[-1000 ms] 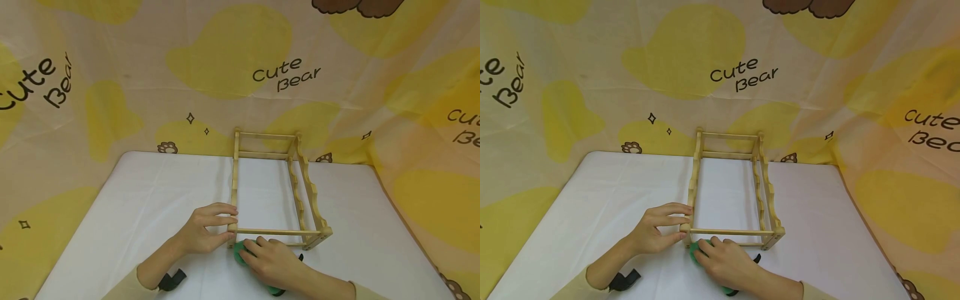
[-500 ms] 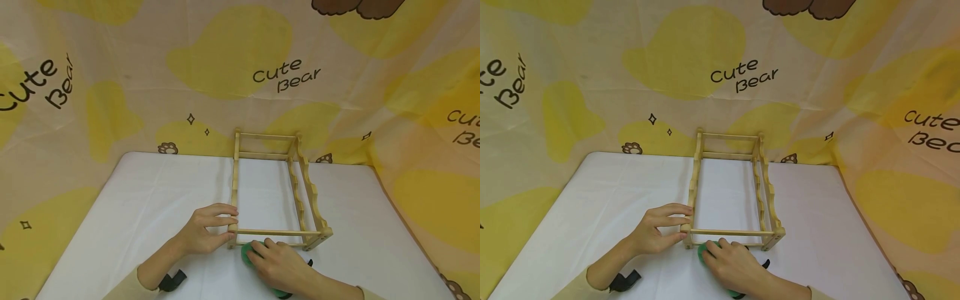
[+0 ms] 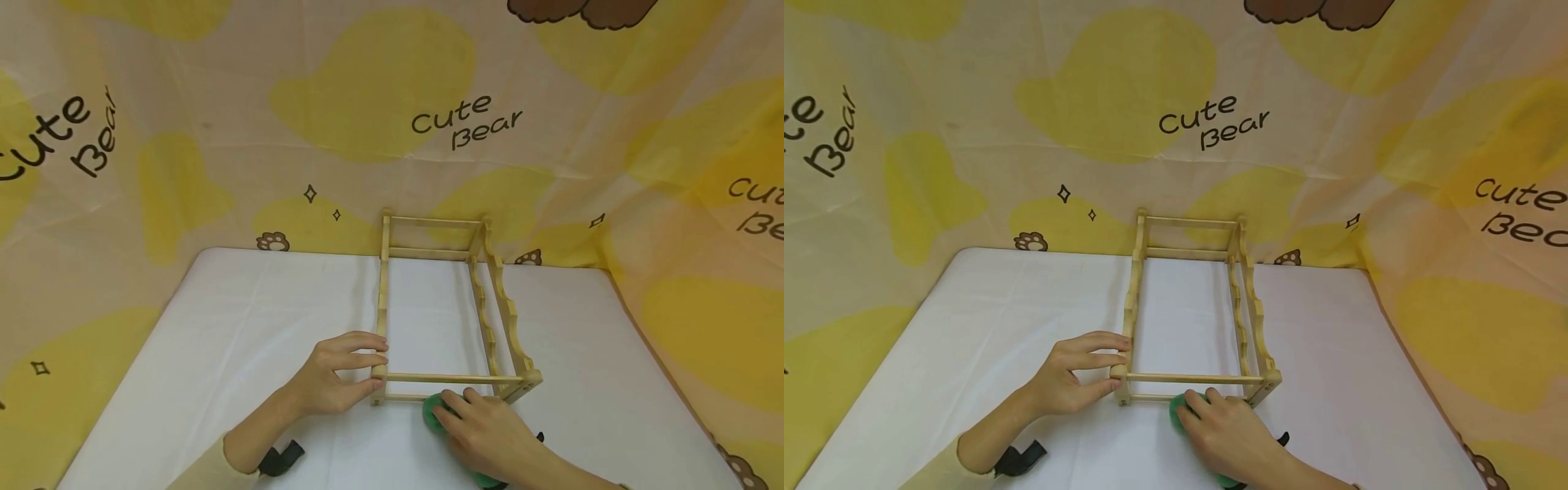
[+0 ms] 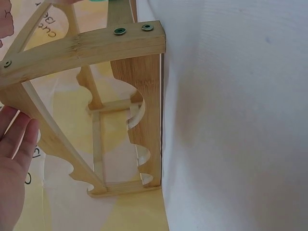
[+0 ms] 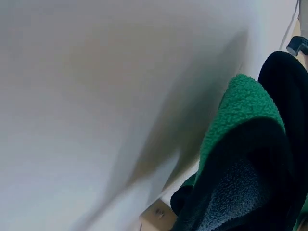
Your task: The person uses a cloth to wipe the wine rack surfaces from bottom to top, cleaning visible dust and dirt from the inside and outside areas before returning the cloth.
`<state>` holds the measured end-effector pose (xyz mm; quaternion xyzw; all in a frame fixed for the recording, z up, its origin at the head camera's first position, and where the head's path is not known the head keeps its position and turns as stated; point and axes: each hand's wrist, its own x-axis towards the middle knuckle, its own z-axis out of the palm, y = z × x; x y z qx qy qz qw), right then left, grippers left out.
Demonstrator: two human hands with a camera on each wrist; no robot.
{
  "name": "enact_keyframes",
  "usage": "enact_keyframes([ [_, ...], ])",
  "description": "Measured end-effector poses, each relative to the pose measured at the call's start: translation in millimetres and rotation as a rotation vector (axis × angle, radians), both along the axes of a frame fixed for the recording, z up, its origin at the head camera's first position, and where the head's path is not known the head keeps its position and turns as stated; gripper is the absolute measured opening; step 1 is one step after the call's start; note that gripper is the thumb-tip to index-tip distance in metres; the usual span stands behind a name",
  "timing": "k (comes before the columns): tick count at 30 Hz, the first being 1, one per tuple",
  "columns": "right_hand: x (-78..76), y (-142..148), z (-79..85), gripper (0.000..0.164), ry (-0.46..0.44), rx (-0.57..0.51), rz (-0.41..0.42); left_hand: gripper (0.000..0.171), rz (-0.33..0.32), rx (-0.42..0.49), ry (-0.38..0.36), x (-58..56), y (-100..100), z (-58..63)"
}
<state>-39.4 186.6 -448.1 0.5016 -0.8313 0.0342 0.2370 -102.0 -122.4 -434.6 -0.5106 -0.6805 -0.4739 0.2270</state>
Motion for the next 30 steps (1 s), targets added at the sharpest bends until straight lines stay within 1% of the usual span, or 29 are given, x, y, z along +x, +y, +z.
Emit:
enact_keyframes([
  [1, 0.4, 2, 0.0, 0.055, 0.000, -0.006, -0.006, 0.028, -0.001, 0.002, 0.002, -0.3, 0, -0.4],
  [3, 1.3, 7, -0.1, 0.056, -0.001, -0.014, -0.014, 0.028, -0.001, 0.006, 0.006, -0.4, 0, -0.7],
  [10, 5.5, 28, -3.5, 0.054, -0.005, -0.045, -0.049, 0.031, -0.003, 0.012, 0.009, -0.8, 1, -1.4],
  [14, 8.4, 41, -6.2, 0.055, -0.009, -0.038, -0.073, 0.031, -0.007, 0.013, 0.006, -0.7, 1, -1.4],
  [21, 10.9, 62, -12.4, 0.053, -0.008, -0.045, -0.087, 0.032, -0.002, 0.011, 0.007, -0.3, 2, -1.5],
  [30, 14.0, 79, -11.3, 0.057, 0.010, -0.048, -0.113, 0.034, -0.002, 0.018, 0.004, -0.5, 1, -1.9],
])
